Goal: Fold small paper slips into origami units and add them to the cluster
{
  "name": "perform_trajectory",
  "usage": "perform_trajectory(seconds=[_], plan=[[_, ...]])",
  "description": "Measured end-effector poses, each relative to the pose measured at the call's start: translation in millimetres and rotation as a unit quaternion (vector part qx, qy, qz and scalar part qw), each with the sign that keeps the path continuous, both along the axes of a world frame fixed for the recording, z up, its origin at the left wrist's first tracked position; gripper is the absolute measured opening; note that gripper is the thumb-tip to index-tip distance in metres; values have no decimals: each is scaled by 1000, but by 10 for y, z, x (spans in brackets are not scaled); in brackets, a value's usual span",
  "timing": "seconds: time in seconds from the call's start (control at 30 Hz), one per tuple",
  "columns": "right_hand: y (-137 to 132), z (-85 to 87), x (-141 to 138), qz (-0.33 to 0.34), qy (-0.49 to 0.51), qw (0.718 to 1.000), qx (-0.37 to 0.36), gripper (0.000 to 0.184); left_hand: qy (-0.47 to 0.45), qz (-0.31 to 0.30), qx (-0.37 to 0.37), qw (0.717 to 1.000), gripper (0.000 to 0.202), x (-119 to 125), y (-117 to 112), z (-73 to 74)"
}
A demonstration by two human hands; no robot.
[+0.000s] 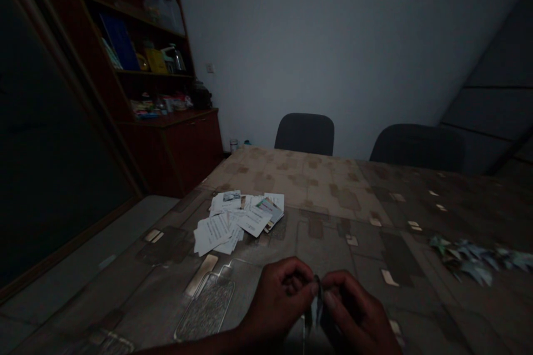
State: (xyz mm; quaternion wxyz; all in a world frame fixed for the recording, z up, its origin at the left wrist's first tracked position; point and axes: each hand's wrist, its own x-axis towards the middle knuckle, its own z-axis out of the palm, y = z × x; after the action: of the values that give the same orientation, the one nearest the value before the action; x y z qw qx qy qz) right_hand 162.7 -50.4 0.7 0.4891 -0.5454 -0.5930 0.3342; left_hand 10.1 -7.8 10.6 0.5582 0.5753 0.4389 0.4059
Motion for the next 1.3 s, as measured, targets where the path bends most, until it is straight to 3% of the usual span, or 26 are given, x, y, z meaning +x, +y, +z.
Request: perform_trajectory(seconds=[0.23, 0.6, 0.93, 1.3], plan=[[11, -39, -11, 5, 18, 1000, -8, 29, 37, -3, 43, 998, 3, 5, -2, -34], [13, -41, -24, -1, 25, 999, -46, 24, 9, -13, 6, 1000, 6, -20, -1, 25], [18, 11, -31, -42, 15, 998, -41, 21, 28, -4, 101, 994, 5, -40, -20, 7], [27, 2, 12, -16, -2, 999, -46, 26, 8, -21, 159, 987, 9, -76, 15, -7]])
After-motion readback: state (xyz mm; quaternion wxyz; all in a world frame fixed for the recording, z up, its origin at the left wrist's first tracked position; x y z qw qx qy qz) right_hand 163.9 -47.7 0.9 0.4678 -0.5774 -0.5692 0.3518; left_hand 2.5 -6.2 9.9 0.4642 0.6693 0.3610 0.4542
